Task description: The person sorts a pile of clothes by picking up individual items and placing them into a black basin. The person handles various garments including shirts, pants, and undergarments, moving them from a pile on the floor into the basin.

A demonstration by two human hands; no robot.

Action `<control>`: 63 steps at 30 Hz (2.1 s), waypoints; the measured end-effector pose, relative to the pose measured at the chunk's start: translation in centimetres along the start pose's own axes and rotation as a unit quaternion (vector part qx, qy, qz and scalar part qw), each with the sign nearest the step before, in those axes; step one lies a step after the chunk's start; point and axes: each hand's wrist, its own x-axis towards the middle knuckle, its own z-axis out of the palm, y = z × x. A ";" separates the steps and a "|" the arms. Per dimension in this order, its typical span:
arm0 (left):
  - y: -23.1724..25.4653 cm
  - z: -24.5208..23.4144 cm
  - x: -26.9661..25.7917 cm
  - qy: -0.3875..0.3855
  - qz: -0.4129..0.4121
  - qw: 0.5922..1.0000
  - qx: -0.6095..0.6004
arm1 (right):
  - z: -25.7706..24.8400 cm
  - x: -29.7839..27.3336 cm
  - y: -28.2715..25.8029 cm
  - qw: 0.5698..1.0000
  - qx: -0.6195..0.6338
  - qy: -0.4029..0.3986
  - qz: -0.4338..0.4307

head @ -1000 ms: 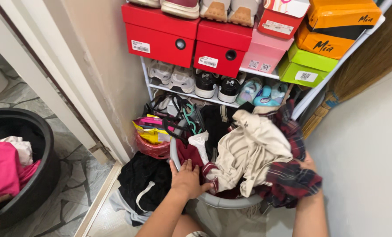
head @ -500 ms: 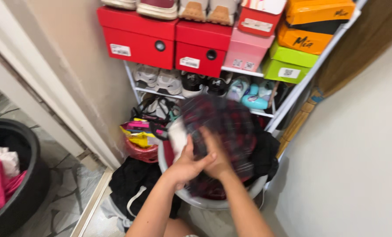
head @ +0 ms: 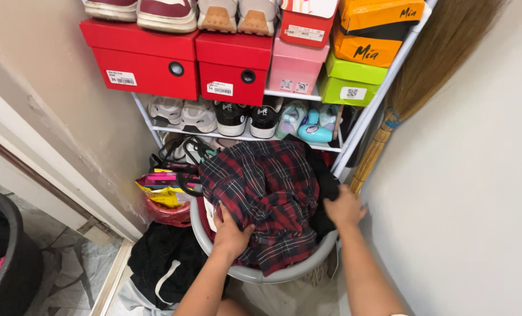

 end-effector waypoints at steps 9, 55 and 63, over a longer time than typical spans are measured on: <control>2.4 -6.8 -2.2 0.019 -0.005 0.982 -0.189 | -0.2 -12.5 -15.4 0.912 0.332 -0.046 -0.238; 7.4 -14.0 -4.3 0.093 0.258 0.929 -0.250 | 4.6 -18.1 -20.7 0.785 0.378 -0.270 -0.409; 11.1 -8.7 -4.4 -0.169 0.020 0.892 0.418 | 0.0 -19.6 -13.6 0.718 0.138 -0.449 -0.514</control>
